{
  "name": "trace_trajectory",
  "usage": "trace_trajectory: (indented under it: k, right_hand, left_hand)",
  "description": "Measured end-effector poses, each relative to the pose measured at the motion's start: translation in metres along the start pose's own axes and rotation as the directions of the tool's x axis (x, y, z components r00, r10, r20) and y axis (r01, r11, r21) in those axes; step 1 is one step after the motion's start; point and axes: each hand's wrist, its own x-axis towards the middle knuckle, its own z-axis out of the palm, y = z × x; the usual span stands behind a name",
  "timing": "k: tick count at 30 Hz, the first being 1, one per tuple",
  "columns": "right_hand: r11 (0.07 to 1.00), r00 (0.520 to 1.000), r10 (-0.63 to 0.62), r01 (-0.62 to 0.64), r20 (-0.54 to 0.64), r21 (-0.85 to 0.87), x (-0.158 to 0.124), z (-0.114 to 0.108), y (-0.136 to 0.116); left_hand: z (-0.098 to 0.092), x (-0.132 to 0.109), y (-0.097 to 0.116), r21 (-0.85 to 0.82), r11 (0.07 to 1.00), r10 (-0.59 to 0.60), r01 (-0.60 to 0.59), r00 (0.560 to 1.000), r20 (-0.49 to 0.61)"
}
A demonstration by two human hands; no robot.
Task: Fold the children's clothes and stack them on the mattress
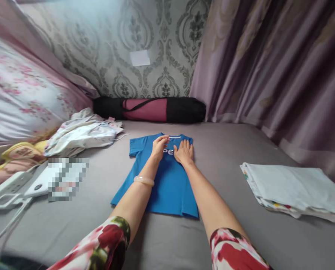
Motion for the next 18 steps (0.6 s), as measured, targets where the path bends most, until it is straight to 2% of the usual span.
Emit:
trace_trajectory:
  k: [4, 6, 12, 15, 18]
  right_hand:
    - [1.000, 1.000, -0.002, 0.002, 0.003, -0.004, 0.002, -0.001, -0.001]
    - [1.000, 1.000, -0.007, 0.007, 0.002, 0.005, 0.001, -0.001, -0.002]
    - [1.000, 1.000, -0.005, 0.005, 0.005, 0.011, 0.000, -0.002, -0.002]
    - [1.000, 1.000, -0.009, 0.009, 0.010, 0.011, 0.001, -0.002, -0.001]
    - [1.000, 1.000, -0.006, 0.006, 0.020, 0.004, 0.002, -0.001, -0.001]
  left_hand:
    - [-0.021, 0.003, 0.015, -0.242, 0.959, -0.151, 0.146, 0.989, 0.000]
    - [-0.034, 0.004, 0.021, -0.273, 0.941, -0.216, 0.203, 0.976, -0.020]
    - [-0.080, 0.001, 0.026, -0.041, 0.977, -0.214, 0.211, 0.969, -0.123]
    - [-0.108, 0.001, 0.024, 0.148, 0.973, -0.150, 0.180, 0.969, -0.194]
    - [-0.139, 0.004, 0.021, 0.357, 0.922, -0.067, 0.152, 0.968, -0.240]
